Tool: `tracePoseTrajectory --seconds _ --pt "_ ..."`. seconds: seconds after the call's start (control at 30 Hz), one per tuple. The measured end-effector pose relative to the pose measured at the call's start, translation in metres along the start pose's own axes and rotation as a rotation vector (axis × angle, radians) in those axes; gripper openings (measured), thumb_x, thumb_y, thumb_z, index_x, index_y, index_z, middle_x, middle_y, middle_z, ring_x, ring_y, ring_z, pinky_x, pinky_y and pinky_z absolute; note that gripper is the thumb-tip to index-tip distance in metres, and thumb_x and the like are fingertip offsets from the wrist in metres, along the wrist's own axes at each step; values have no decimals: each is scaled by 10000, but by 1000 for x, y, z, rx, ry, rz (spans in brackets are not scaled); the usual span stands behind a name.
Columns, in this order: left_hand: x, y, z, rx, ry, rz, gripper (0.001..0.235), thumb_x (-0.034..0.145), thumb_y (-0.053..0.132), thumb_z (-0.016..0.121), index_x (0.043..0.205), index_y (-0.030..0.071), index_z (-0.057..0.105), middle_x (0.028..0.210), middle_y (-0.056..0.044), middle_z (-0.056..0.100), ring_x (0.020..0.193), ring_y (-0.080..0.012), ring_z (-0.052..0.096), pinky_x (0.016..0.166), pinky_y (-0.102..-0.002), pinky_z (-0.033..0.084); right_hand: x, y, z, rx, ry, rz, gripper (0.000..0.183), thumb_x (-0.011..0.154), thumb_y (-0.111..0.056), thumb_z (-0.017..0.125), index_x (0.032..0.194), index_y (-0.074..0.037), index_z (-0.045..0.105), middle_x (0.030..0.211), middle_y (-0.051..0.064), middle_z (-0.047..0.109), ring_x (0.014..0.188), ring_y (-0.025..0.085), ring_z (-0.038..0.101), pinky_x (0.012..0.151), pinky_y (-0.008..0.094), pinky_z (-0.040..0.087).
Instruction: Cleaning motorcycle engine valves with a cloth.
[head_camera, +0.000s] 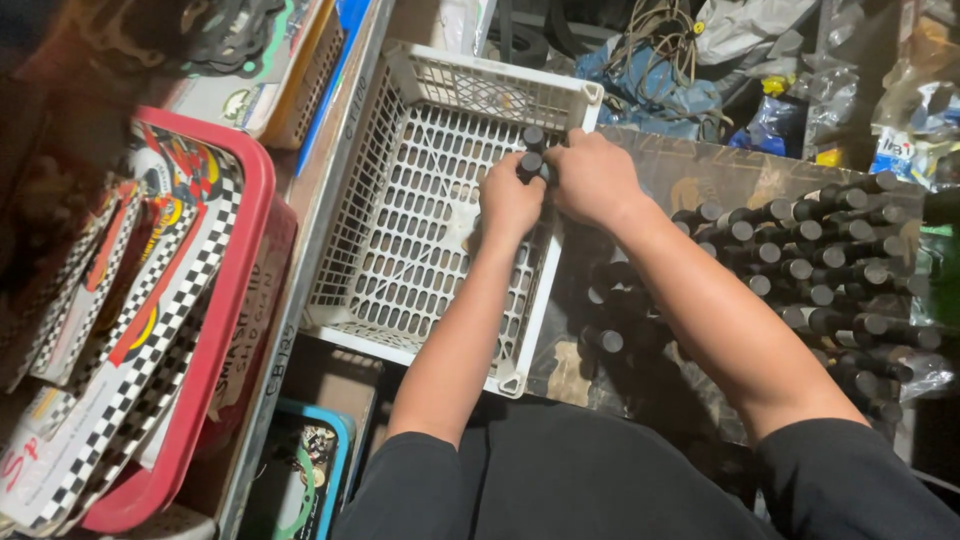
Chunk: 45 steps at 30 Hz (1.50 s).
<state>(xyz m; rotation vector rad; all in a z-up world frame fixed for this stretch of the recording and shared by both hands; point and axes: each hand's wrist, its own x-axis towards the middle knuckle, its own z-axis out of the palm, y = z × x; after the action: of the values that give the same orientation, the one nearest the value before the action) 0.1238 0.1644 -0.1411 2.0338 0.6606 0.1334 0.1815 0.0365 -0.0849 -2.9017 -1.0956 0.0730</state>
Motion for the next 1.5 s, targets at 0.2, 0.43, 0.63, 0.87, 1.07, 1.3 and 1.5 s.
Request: tracePoseTrajectory --seconds 0.2,0.43,0.63,0.87,1.07,1.3,1.5 --pt "-3 -7 4 38 -3 41 351 830 134 694 1176 83 720 1109 -173 718 1125 -388 692 970 -529 573 -2 1 -4 45 -7 8 334 784 -298 786 1081 -147 809 954 102 668 916 326 718 765 465 615" --pt "-5 -8 4 23 -4 66 358 830 94 690 1186 62 709 1105 -174 701 1123 -391 692 961 -512 577 -10 10 -4 102 34 36 351 841 -365 768 1073 -102 790 952 135 667 937 362 714 779 499 611" --pt "-1 -17 10 42 -8 62 442 826 221 749 1248 108 676 1175 -151 672 1181 -384 662 1001 -494 553 -38 32 -8 235 121 83 297 846 -295 783 1062 -92 794 926 120 696 909 378 733 799 491 591" --pt "-43 19 -7 109 70 240 530 839 172 766 1330 41 612 1280 -207 561 1225 -470 573 1049 -566 481 -91 54 -35 299 143 82 339 794 -244 745 1072 -52 767 1116 184 690 1017 484 680 837 602 559" --pt "-93 44 9 356 -184 424 382 826 288 776 1164 120 715 1032 -117 690 1045 -388 700 879 -527 571 -115 68 -24 246 -38 203 346 777 -304 750 1063 -116 794 1036 138 764 1010 452 714 843 581 576" --pt "-108 49 26 582 -465 393 416 768 318 809 1029 -3 773 900 -235 743 935 -467 742 765 -602 594 -127 46 -32 69 -301 167 345 739 -391 806 945 -116 838 854 148 797 898 397 777 805 525 621" --pt "-103 39 47 604 -441 404 346 757 281 806 907 -29 767 791 -230 720 853 -479 744 700 -602 593 -127 59 -17 99 -212 165 341 759 -395 807 938 -105 825 833 153 780 873 414 767 757 547 619"
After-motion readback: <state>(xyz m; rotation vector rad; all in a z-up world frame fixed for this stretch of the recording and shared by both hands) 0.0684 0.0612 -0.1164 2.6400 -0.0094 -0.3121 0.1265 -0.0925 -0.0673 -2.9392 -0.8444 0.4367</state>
